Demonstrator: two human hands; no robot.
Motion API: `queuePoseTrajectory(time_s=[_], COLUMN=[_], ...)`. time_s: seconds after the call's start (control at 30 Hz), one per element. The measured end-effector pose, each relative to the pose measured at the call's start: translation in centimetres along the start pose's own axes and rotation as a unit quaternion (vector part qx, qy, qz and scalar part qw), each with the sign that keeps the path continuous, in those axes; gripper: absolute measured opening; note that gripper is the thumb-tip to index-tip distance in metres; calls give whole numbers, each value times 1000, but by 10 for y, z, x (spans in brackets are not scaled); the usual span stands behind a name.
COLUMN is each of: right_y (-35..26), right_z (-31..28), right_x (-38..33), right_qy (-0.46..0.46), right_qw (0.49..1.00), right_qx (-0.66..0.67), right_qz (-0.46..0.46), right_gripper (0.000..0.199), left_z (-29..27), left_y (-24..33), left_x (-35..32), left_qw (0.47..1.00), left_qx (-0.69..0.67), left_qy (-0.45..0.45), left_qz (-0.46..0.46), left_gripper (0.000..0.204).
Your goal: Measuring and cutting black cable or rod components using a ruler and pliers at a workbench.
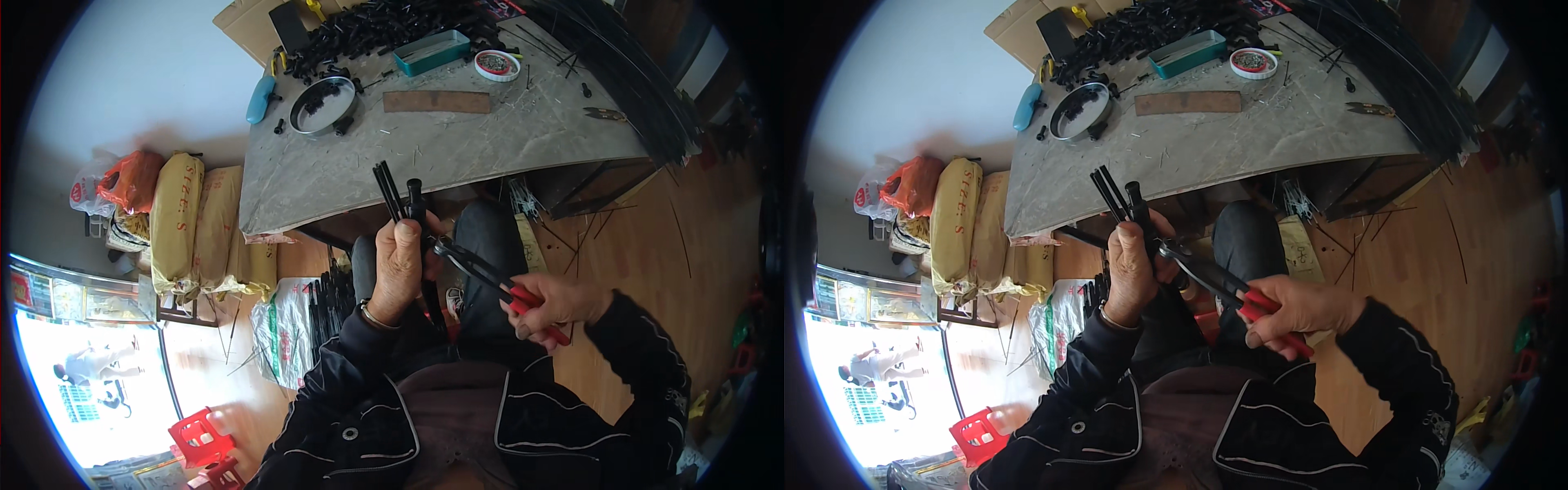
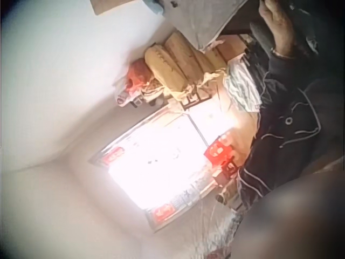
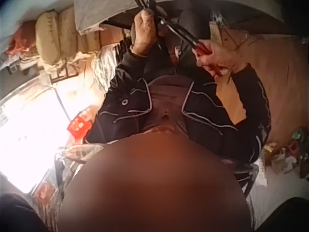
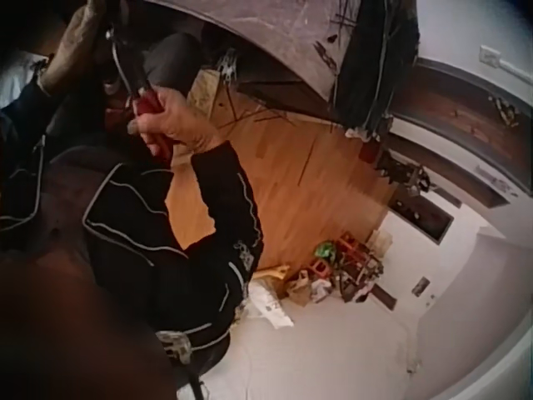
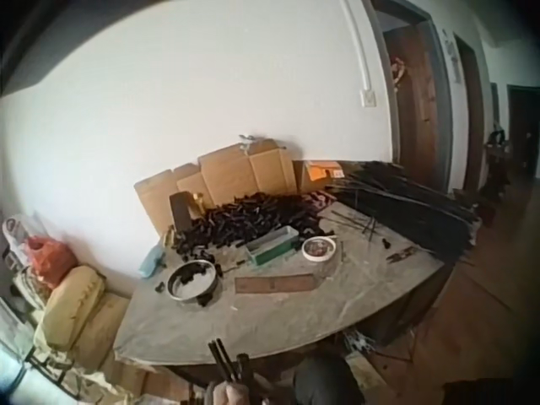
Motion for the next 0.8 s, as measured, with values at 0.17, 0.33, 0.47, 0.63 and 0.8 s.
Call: queuePoseTrajectory(time_s=[0.17, 0.33, 0.47, 0.63, 0.8], right_y=[-31, -5, 13, -31, -24], right_z=[-9, 9, 14, -10, -5], right_x=[-4, -1, 0, -14, -18], right_qy=[211, 77, -130, 86, 126], right_qw=[853, 991, 949, 970, 980], right_qx=[-374, 65, 266, -214, -65], right_qz=[-298, -83, -112, -83, -139], right_gripper=[35, 31, 31, 38, 30], left_z=[-5, 1, 7, 4, 7], left_y=[-2, 1, -1, 0, 3], left_x=[2, 0, -2, -6, -3], left_qw=[1000, 999, 999, 1000, 999], left_qx=[2, -29, 2, 15, -6], left_qy=[9, -42, -42, -5, -53], left_qz=[-4, 1, 2, -3, 3], left_gripper=[57, 54, 49, 48, 47])
Point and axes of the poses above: each hand's wrist, its own x-axis towards the middle knuckle, its own z-axis out of the palm, y = z × x, the point moved 5 cm from there along x, towards the middle knuckle, and after that the axes turned 4 degrees about -z, right-handed, at the moved point
